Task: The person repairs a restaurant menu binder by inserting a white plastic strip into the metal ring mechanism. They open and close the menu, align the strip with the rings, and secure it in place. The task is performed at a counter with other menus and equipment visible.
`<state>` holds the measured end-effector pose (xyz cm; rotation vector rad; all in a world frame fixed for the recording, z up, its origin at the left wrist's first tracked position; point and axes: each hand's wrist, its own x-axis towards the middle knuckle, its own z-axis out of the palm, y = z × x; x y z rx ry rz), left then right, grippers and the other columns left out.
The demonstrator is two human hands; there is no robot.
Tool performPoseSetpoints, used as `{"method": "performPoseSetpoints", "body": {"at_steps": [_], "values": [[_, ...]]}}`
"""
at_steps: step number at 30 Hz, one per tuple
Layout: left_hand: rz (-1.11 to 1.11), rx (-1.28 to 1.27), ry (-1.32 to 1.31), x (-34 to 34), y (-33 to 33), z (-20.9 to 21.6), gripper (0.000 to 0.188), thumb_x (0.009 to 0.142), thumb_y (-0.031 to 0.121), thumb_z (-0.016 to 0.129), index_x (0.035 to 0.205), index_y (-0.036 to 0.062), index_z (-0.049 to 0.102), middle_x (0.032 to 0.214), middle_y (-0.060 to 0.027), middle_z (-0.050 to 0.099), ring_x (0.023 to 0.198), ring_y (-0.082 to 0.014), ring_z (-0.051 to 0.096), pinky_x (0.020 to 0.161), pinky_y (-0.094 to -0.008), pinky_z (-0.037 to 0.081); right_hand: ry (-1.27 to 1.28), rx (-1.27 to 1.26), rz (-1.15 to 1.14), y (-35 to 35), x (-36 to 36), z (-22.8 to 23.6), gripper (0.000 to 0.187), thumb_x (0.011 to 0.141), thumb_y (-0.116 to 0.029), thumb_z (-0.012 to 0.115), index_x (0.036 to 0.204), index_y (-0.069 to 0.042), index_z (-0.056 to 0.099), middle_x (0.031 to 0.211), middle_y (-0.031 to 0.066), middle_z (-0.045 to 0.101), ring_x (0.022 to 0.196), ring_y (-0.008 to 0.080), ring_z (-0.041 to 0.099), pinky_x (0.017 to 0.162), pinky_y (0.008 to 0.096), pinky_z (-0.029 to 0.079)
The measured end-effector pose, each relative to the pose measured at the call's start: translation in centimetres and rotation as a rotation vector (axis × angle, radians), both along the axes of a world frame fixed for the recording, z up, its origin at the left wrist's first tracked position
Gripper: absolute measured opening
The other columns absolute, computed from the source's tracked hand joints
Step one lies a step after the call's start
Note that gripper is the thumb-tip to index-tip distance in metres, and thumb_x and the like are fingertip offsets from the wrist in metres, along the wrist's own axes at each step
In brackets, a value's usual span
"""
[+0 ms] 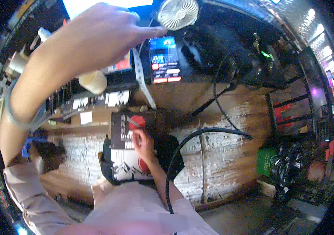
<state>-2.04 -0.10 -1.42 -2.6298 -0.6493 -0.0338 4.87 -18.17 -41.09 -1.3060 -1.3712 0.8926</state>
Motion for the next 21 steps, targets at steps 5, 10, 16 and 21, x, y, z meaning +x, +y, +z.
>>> {"method": "performPoseSetpoints", "body": {"at_steps": [5,10,16,21], "values": [[-0.065,-0.369,-0.460,-3.0,-13.0,-5.4,0.018,0.076,0.018,0.073,0.093,0.0105,0.074,0.070,-0.0044,0.057,0.061,-0.0223,0.060,0.051,-0.0365,0.049,0.138,0.067,-0.244,1.1,2.5,-3.6,0.020,0.099,-0.015,0.062,0.114,-0.001,0.066,0.110,0.0140,0.072,0.097,0.0210,0.069,0.088,0.0343,0.053],[0.442,-0.761,-0.257,-8.5,-17.3,-23.9,0.032,0.095,0.019,0.057,0.122,0.0042,0.064,0.110,-0.0209,0.060,0.110,-0.0390,0.056,0.097,-0.0511,0.045,0.598,-0.082,-0.227,-0.5,4.4,-0.9,0.018,0.099,-0.008,0.061,0.115,0.000,0.066,0.112,0.0093,0.069,0.102,0.0163,0.065,0.091,0.0303,0.052],[0.546,-0.429,-0.530,-10.1,-10.9,-35.1,0.036,0.088,0.019,0.063,0.120,0.0025,0.066,0.118,-0.0202,0.061,0.113,-0.0374,0.056,0.095,-0.0494,0.045,0.799,-0.090,-0.396,-1.3,11.1,2.5,0.017,0.098,-0.007,0.061,0.113,0.001,0.064,0.106,0.0123,0.069,0.091,0.0242,0.070,0.084,0.0371,0.059],[0.545,-0.481,-0.593,-10.4,-9.8,-36.4,0.031,0.085,0.019,0.064,0.111,0.0042,0.070,0.117,-0.0187,0.062,0.115,-0.0354,0.056,0.096,-0.0501,0.045,0.780,-0.130,-0.546,-3.0,11.2,0.6,0.015,0.096,-0.008,0.065,0.109,-0.001,0.064,0.104,0.0108,0.069,0.089,0.0239,0.070,0.078,0.0345,0.060]]}}
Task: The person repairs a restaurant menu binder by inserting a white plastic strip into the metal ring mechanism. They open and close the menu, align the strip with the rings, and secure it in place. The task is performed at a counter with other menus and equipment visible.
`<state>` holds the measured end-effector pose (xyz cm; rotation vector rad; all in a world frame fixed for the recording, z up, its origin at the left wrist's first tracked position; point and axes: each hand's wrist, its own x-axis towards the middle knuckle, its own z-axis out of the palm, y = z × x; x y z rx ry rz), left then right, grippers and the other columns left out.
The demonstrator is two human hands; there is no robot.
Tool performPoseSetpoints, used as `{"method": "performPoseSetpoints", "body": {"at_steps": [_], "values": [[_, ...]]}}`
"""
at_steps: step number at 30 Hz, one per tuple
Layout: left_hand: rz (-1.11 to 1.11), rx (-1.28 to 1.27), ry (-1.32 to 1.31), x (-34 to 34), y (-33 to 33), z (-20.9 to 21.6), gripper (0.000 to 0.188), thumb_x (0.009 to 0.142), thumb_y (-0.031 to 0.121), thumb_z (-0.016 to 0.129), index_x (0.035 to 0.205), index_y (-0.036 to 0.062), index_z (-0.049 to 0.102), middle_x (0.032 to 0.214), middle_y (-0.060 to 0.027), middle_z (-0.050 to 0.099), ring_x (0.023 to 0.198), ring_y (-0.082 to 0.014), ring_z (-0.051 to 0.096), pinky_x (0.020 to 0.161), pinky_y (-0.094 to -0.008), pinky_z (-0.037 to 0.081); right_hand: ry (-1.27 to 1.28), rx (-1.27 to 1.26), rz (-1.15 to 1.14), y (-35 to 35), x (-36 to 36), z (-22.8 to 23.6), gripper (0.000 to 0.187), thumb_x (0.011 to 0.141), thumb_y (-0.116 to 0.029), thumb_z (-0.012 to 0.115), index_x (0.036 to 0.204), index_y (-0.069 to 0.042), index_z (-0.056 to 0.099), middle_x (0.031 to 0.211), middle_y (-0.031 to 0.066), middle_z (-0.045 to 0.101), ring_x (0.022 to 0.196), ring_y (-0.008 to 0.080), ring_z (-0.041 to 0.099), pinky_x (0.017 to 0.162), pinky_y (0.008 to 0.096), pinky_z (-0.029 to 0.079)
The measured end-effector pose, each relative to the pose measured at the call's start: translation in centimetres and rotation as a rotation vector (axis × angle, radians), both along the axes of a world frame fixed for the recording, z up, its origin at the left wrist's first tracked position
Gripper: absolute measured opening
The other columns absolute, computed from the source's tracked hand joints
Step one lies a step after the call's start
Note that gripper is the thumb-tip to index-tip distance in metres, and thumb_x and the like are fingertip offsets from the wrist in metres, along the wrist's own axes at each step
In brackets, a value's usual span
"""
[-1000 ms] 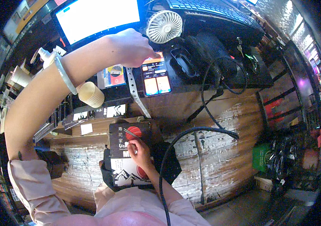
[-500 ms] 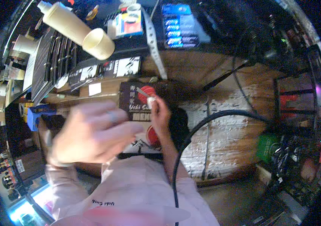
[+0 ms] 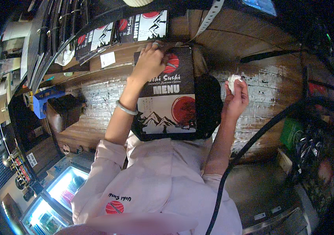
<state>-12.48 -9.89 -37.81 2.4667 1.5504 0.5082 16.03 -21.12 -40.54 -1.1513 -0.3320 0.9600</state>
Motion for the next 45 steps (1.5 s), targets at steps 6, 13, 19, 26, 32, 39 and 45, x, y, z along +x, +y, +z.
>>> {"method": "performPoseSetpoints", "body": {"at_steps": [6,13,19,26,32,39,45], "values": [[0.009,-0.116,0.035,-0.1,1.3,-1.7,0.035,0.084,0.024,0.062,0.114,0.0089,0.071,0.121,-0.0195,0.062,0.119,-0.0361,0.054,0.101,-0.0551,0.043,-0.049,-0.100,0.097,0.0,-1.7,1.0,0.016,0.095,-0.010,0.067,0.109,-0.002,0.065,0.102,0.0091,0.069,0.086,0.0213,0.069,0.074,0.0326,0.057],[-0.050,-0.239,-0.393,-1.4,3.5,0.8,0.038,0.086,0.041,0.078,0.095,0.0067,0.064,0.075,-0.0080,0.065,0.075,-0.0197,0.065,0.068,-0.0328,0.050,0.010,-0.157,0.097,0.8,-1.5,0.5,0.020,0.094,-0.012,0.068,0.109,0.000,0.064,0.101,0.0096,0.070,0.083,0.0218,0.069,0.073,0.0311,0.058],[-0.107,-0.254,-0.708,-0.7,3.1,4.5,0.025,0.094,0.022,0.072,0.090,0.0063,0.053,0.069,0.0013,0.049,0.065,-0.0115,0.045,0.060,-0.0300,0.041,0.024,-0.166,0.079,0.9,-1.6,0.0,0.026,0.092,-0.015,0.071,0.111,0.001,0.063,0.100,0.0101,0.069,0.080,0.0217,0.068,0.072,0.0313,0.057],[0.016,-0.470,-0.957,-1.7,2.0,3.7,0.023,0.098,0.022,0.067,0.096,0.0072,0.051,0.082,-0.0008,0.051,0.076,-0.0067,0.044,0.064,-0.0257,0.039,0.036,-0.155,0.047,0.8,0.4,0.0,0.029,0.091,-0.014,0.072,0.113,0.001,0.061,0.103,0.0128,0.067,0.083,0.0264,0.068,0.074,0.0351,0.058],[0.093,-0.662,-1.253,-10.9,-0.9,5.5,0.052,0.103,0.048,0.048,0.138,0.0104,0.051,0.133,-0.0035,0.056,0.129,-0.0139,0.046,0.110,-0.0342,0.032,0.044,-0.138,0.063,0.3,0.0,0.0,0.023,0.093,-0.010,0.069,0.113,0.001,0.062,0.107,0.0136,0.069,0.092,0.0283,0.071,0.078,0.0359,0.061],[0.512,-0.696,-1.335,-17.2,-9.0,9.3,0.057,0.107,0.037,0.048,0.148,-0.0014,0.043,0.142,-0.0080,0.055,0.128,-0.0179,0.051,0.113,-0.0316,0.033,-0.106,-0.181,0.163,0.9,-2.9,0.2,0.027,0.093,-0.006,0.070,0.118,0.001,0.064,0.105,0.0129,0.071,0.094,0.0233,0.071,0.079,0.0305,0.058],[0.876,-0.685,-1.242,-17.2,-10.4,8.2,0.057,0.106,0.042,0.049,0.150,0.0054,0.043,0.138,-0.0089,0.058,0.122,-0.0166,0.058,0.104,-0.0293,0.045,-0.068,-0.123,0.313,1.8,-6.0,1.5,0.028,0.093,-0.003,0.069,0.119,0.004,0.062,0.110,0.0133,0.070,0.098,0.0218,0.069,0.088,0.0317,0.056]]}}
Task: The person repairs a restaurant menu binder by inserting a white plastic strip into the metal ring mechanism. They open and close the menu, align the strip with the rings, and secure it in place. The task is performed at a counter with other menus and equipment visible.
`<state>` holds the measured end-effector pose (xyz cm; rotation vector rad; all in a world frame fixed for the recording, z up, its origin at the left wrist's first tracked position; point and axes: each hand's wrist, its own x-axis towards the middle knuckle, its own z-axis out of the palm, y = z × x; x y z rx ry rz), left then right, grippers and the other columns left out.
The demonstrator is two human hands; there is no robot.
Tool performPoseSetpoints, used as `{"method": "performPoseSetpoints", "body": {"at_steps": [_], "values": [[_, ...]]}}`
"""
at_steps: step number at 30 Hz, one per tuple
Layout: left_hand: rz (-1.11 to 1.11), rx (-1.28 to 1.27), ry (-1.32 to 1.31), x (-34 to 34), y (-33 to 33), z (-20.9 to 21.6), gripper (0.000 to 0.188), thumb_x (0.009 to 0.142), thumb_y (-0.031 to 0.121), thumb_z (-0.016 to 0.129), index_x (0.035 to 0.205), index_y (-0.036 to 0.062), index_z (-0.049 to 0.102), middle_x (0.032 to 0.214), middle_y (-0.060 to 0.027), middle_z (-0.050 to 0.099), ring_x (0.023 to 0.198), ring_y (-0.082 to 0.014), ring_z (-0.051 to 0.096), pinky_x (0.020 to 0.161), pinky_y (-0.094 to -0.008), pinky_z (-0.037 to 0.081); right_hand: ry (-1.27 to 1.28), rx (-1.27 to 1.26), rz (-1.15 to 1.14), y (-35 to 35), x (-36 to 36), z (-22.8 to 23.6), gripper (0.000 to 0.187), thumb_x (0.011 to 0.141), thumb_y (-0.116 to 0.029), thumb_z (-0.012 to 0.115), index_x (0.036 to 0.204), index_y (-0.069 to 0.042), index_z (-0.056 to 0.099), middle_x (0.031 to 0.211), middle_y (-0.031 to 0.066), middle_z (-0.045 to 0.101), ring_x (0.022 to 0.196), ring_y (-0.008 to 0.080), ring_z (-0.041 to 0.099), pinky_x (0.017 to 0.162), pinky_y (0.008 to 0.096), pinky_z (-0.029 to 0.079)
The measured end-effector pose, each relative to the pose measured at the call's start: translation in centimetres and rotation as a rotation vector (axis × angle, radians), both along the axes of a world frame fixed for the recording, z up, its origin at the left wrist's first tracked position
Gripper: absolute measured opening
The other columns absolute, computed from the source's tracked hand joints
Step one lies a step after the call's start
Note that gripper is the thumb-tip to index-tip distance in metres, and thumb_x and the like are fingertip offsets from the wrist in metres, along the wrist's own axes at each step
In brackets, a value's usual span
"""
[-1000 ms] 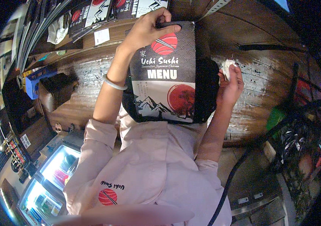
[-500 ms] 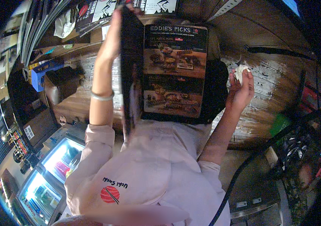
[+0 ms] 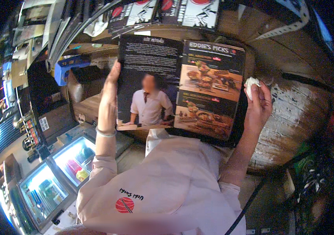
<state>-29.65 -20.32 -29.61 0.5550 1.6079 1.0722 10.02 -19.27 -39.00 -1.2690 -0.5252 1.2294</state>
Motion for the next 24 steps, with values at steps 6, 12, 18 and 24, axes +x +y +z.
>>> {"method": "performPoseSetpoints", "body": {"at_steps": [6,12,18,24], "values": [[0.041,0.008,-0.078,-2.9,-2.8,-3.4,0.064,0.105,0.056,0.038,0.141,0.0038,0.051,0.129,-0.0156,0.064,0.111,-0.0232,0.067,0.096,-0.0374,0.055,-0.131,0.064,0.258,0.7,-5.0,1.9,0.028,0.092,0.000,0.068,0.118,0.005,0.061,0.117,0.0142,0.067,0.107,0.0211,0.066,0.096,0.0330,0.052],[0.173,-0.067,-0.443,-1.9,-2.8,-2.7,0.068,0.102,0.059,0.042,0.141,0.0043,0.052,0.131,-0.0176,0.064,0.112,-0.0279,0.067,0.099,-0.0397,0.054,-0.026,0.365,0.438,1.9,-15.5,1.5,0.023,0.090,0.006,0.069,0.112,0.001,0.066,0.110,0.0079,0.069,0.100,0.0144,0.066,0.087,0.0281,0.054],[0.237,0.041,-0.849,-3.5,-4.1,-4.7,0.056,0.104,0.046,0.044,0.136,0.0016,0.055,0.128,-0.0203,0.064,0.111,-0.0320,0.066,0.101,-0.0441,0.052,-0.629,0.845,0.694,0.1,-22.6,2.1,0.020,0.078,0.004,0.072,0.098,-0.001,0.072,0.110,0.0098,0.069,0.099,0.0262,0.067,0.088,0.0349,0.055],[0.213,0.223,-1.063,-3.3,-5.2,-5.9,0.055,0.106,0.045,0.039,0.133,0.0008,0.056,0.123,-0.0190,0.067,0.107,-0.0309,0.067,0.099,-0.0441,0.054,-0.440,1.076,0.929,-0.5,-25.2,1.0,0.020,0.084,-0.004,0.067,0.104,-0.001,0.070,0.104,0.0112,0.068,0.097,0.0267,0.064,0.087,0.0372,0.055]]}}
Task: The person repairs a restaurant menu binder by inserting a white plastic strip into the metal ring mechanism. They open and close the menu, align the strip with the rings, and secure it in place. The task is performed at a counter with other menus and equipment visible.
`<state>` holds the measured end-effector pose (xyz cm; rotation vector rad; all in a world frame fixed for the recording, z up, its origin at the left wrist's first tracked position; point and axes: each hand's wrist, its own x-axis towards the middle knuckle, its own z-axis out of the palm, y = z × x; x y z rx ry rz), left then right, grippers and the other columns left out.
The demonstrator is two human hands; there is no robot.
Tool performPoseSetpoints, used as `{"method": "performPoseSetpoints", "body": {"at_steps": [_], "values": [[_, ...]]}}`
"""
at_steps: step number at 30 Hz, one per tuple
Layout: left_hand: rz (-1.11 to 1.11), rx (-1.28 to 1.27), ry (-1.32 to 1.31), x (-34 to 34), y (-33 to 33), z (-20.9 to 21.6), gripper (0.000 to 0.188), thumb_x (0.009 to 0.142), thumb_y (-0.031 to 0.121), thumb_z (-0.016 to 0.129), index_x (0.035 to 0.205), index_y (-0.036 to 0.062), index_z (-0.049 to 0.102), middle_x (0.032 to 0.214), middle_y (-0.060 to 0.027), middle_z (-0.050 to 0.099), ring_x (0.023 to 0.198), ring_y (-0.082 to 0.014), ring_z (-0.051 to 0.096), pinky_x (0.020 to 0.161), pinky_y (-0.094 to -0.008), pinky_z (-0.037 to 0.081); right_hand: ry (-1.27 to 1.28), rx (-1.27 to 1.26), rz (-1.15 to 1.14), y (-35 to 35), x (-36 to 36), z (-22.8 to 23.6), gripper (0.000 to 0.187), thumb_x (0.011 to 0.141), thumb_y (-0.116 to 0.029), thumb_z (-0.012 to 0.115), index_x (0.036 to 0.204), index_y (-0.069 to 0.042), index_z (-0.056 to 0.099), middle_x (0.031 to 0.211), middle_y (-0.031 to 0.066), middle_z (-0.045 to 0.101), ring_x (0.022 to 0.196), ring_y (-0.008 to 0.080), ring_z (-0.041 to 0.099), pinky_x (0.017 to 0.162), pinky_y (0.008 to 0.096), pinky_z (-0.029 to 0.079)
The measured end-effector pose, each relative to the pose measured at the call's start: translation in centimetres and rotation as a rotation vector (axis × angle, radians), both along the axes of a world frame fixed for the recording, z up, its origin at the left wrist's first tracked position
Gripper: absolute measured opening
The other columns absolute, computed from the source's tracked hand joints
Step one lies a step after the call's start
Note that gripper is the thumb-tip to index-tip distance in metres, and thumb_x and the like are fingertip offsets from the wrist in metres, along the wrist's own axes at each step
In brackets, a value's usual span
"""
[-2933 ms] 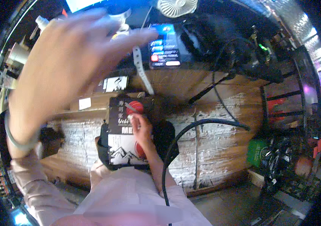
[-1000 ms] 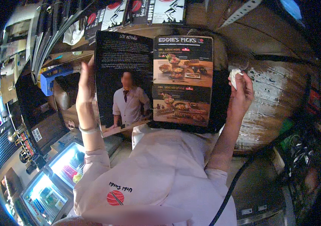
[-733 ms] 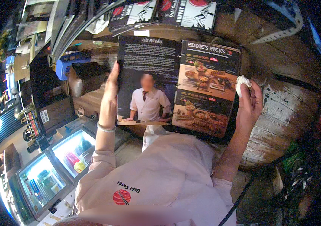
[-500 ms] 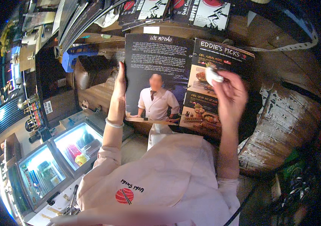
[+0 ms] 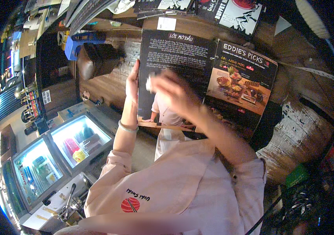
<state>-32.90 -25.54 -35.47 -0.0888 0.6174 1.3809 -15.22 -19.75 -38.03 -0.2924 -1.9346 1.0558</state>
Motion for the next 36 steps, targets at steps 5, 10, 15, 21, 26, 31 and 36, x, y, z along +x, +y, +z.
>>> {"method": "performPoseSetpoints", "body": {"at_steps": [5,10,15,21,26,31,36], "values": [[0.000,-0.013,-0.085,-0.2,-0.2,0.6,0.053,0.106,0.045,0.041,0.127,0.0000,0.060,0.114,-0.0187,0.070,0.097,-0.0288,0.071,0.090,-0.0403,0.059,-0.040,-0.207,-0.173,2.3,-2.6,1.7,0.013,0.086,-0.003,0.067,0.098,-0.005,0.071,0.100,0.0085,0.070,0.084,0.0276,0.066,0.080,0.0377,0.055],[0.033,-0.081,0.085,-0.4,-0.6,-0.2,0.052,0.106,0.043,0.042,0.128,0.0006,0.060,0.116,-0.0179,0.070,0.098,-0.0265,0.071,0.090,-0.0406,0.059,0.019,-0.361,0.104,0.3,-2.0,1.2,0.012,0.082,0.001,0.068,0.094,-0.003,0.070,0.103,0.0083,0.069,0.091,0.0234,0.066,0.081,0.0329,0.055],[0.024,-0.013,-0.024,-0.7,-0.4,0.0,0.046,0.106,0.041,0.044,0.125,0.0028,0.062,0.114,-0.0167,0.071,0.097,-0.0280,0.072,0.088,-0.0406,0.059,0.039,-0.149,-0.054,1.3,-2.5,2.4,0.009,0.080,0.000,0.071,0.087,-0.001,0.066,0.108,0.0115,0.069,0.095,0.0290,0.069,0.082,0.0393,0.056],[0.048,-0.106,0.122,0.3,0.6,1.5,0.045,0.106,0.038,0.046,0.126,0.0011,0.062,0.113,-0.0159,0.071,0.099,-0.0246,0.071,0.090,-0.0385,0.058,0.084,-0.194,-0.106,5.4,-3.2,2.9,0.005,0.083,0.000,0.069,0.088,-0.002,0.068,0.096,0.0122,0.069,0.090,0.0283,0.070,0.077,0.0376,0.057],[0.099,-0.140,0.186,0.8,0.3,1.8,0.050,0.107,0.040,0.041,0.130,-0.0016,0.059,0.122,-0.0202,0.068,0.102,-0.0302,0.070,0.093,-0.0436,0.058,-0.012,-0.062,0.024,-1.2,-1.1,1.9,0.017,0.078,-0.003,0.075,0.094,-0.008,0.073,0.077,0.0047,0.058,0.076,0.0202,0.056,0.068,0.0325,0.048],[0.022,-0.081,-0.010,0.8,0.4,1.9,0.052,0.107,0.044,0.040,0.129,0.0006,0.059,0.118,-0.0190,0.069,0.106,-0.0302,0.069,0.093,-0.0444,0.058,-0.009,-0.218,-0.144,3.6,-2.0,2.4,0.018,0.084,0.000,0.070,0.100,-0.005,0.074,0.082,0.0069,0.064,0.079,0.0206,0.063,0.069,0.0334,0.050],[0.005,0.025,-0.152,1.5,0.4,2.4,0.061,0.106,0.049,0.037,0.135,-0.0019,0.055,0.123,-0.0225,0.066,0.106,-0.0343,0.068,0.095,-0.0455,0.056,-0.057,-0.179,0.095,-2.1,0.6,1.5,0.015,0.082,-0.004,0.072,0.096,-0.009,0.074,0.084,0.0064,0.065,0.080,0.0202,0.064,0.075,0.0313,0.050]]}}
